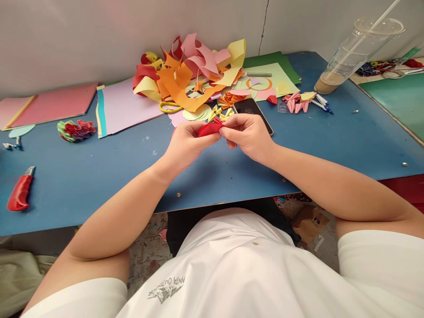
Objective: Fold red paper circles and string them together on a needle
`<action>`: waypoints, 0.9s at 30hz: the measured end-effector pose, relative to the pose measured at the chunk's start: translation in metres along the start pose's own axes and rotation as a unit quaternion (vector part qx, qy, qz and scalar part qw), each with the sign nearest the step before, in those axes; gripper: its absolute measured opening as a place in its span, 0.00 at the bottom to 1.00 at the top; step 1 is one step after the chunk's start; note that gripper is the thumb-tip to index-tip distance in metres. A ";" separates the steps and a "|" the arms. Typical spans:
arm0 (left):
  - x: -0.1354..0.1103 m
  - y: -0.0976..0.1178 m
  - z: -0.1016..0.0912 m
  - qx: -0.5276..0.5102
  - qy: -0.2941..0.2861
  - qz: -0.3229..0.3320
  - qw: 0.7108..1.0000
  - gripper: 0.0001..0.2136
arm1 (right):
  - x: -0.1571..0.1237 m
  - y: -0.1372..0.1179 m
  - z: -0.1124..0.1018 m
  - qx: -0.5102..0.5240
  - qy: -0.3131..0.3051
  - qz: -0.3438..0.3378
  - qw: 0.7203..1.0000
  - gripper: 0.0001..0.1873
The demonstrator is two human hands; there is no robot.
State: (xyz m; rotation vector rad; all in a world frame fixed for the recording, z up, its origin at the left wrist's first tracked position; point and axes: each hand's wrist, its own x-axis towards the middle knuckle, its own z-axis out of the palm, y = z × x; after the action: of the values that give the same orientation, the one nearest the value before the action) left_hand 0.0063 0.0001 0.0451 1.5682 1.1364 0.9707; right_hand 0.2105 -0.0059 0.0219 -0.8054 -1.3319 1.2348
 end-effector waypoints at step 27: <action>-0.001 0.003 -0.001 -0.002 -0.005 0.034 0.999 0.21 | 0.001 0.001 -0.001 -0.016 0.001 0.000 1.000 0.20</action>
State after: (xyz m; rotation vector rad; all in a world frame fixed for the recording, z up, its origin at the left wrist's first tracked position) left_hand 0.0058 -0.0006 0.0479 1.6164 1.0796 1.0074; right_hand 0.2111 -0.0047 0.0214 -0.8288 -1.3528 1.2166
